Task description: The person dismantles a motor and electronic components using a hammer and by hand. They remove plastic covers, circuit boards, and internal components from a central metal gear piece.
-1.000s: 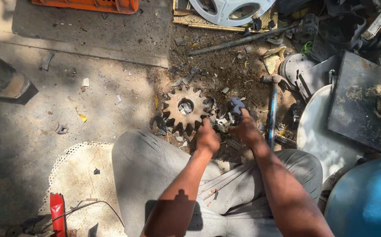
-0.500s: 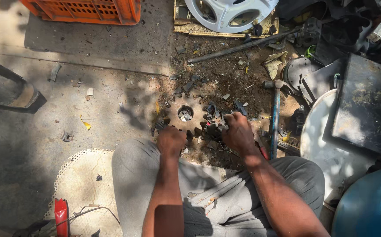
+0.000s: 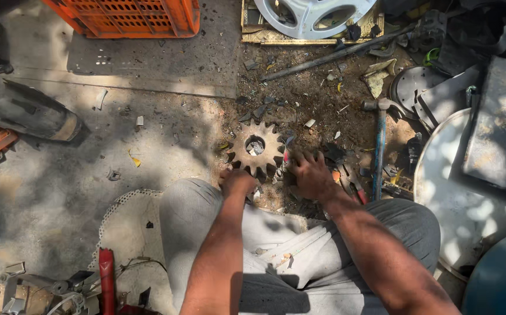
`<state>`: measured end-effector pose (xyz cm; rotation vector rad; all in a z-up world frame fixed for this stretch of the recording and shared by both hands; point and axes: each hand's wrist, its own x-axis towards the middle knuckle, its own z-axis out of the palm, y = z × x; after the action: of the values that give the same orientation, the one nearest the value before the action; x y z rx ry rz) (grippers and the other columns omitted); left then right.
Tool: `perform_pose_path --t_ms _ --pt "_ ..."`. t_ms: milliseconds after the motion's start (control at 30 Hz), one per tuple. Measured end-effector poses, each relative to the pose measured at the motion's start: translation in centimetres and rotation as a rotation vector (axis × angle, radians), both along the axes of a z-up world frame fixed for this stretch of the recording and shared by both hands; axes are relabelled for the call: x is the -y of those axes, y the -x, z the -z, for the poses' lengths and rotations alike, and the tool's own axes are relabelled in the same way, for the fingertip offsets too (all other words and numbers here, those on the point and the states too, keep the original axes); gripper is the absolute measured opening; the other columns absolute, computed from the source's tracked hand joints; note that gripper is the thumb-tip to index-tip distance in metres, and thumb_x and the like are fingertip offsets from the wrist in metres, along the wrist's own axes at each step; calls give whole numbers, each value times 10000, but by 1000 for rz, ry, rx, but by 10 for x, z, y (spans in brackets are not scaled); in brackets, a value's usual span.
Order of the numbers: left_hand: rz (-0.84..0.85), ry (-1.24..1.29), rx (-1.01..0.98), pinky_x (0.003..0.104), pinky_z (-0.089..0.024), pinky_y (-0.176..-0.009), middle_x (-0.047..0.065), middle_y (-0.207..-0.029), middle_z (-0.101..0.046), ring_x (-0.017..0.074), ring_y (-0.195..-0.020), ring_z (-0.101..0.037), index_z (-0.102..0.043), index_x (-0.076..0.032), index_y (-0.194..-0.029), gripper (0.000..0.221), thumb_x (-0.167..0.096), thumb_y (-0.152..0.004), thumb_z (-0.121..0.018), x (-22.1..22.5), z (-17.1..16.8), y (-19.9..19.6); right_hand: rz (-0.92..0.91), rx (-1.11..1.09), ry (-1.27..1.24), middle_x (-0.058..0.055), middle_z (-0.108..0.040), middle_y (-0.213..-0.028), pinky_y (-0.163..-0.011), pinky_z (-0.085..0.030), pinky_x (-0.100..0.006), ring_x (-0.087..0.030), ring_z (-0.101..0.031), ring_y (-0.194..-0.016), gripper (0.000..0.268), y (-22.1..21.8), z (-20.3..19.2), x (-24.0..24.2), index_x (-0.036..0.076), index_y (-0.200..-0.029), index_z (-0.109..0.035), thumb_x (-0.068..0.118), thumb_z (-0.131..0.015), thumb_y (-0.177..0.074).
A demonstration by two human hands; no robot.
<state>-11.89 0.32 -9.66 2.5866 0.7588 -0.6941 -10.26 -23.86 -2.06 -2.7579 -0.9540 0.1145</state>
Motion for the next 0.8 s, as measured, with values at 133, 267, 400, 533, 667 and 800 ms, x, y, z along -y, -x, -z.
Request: perform_pose_path --t_ms 133,267,400,533,667,800 --pt "142 35 -25 736 -228 -1054 288 -1419 -516 525 -1299 -476 -564 63 -1290 597 -464 -1009 -573 47 8 24 2 -31 -40 -162 -587 -1310 -1106 -381 -583 -336 -593 -1195 444 10 -24 -4 95 -1172 -709 366 -757 -825" --pt "138 221 88 367 -590 -856 186 -1031 -763 300 -965 -736 -793 -25 -959 281 -248 -877 -642 53 -27 22 122 -82 -67 -160 -637 -1266 -1066 -431 -510 -324 -621 -1177 377 14 -40 7 77 -1100 -723 332 -778 -828" --pt "-204 426 361 404 -584 -747 121 -904 -755 262 -800 -735 -738 -60 -953 225 -250 -908 -627 17 -97 10 -114 -283 -118 -91 -676 -1185 -1101 -447 -467 -283 -606 -1185 284 29 -41 -13 161 -1210 -710 290 -675 -960" --pt "511 65 1062 417 -572 -746 164 -961 -747 305 -825 -736 -703 -13 -1008 150 -154 -981 -663 3 -108 -6 -423 26 -229 -91 -651 -1259 -1141 -394 -488 -290 -565 -1256 299 54 -11 -57 179 -1220 -705 271 -675 -937" --pt "43 444 905 425 -572 -752 195 -894 -730 324 -817 -744 -687 26 -986 197 -153 -907 -719 24 -96 -19 -583 192 -213 -90 -626 -1334 -1181 -341 -508 -297 -524 -1326 321 37 10 -40 197 -1230 -701 251 -676 -914" --pt "92 353 1031 433 -572 -767 193 -891 -721 351 -815 -730 -692 23 -1037 222 -185 -976 -643 34 -90 -8 -584 214 -19 -119 -619 -1331 -1154 -333 -513 -294 -512 -1346 403 13 -4 -14 208 -1273 -704 240 -706 -872"
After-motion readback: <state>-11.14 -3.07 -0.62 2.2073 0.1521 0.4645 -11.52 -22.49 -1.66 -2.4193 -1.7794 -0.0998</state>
